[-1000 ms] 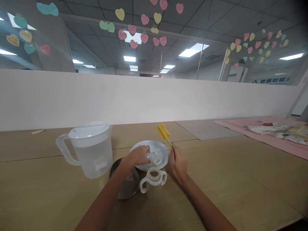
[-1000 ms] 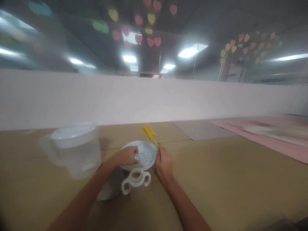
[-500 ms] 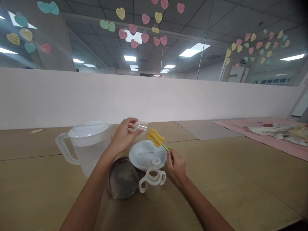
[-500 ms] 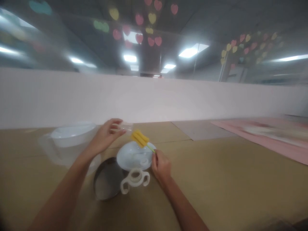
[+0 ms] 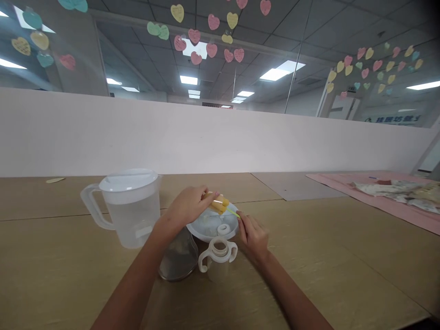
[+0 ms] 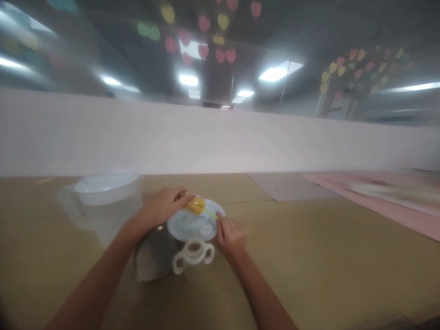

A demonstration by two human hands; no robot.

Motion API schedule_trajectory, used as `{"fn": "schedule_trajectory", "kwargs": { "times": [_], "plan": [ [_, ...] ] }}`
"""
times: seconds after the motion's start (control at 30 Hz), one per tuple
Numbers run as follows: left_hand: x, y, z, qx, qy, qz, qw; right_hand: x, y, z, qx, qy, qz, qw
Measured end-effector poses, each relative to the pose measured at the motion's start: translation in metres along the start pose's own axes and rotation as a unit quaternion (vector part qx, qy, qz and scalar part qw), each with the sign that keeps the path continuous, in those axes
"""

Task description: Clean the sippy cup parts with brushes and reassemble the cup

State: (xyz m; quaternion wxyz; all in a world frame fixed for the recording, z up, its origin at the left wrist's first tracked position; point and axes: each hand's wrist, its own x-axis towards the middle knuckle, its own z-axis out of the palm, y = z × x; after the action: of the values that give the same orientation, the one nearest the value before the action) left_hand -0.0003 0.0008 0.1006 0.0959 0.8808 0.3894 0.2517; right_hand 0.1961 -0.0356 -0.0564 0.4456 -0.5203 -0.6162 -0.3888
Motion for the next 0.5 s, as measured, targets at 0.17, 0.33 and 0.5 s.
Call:
{"fn": "schedule_trajectory", "kwargs": {
  "times": [0.17,0.33,0.5],
  "plan": [
    [-0.003,-0.002,-0.006,-0.01,-0.044,0.038,0.998,-0.001,0.0,0.0,0.032,0.007,-0.018,0.999],
    [-0.007,-0.002,-0.013,-0.11,-0.054,0.161,0.979,-0.002,-0.004,0.001,0.072,0.015,0.003,0.997],
    [-0.009,0.006,-0.012,-0.153,-0.037,0.109,0.982,-0.004,-0.004,0.001,0.075,0.029,0.02,0.997]
  ]
}}
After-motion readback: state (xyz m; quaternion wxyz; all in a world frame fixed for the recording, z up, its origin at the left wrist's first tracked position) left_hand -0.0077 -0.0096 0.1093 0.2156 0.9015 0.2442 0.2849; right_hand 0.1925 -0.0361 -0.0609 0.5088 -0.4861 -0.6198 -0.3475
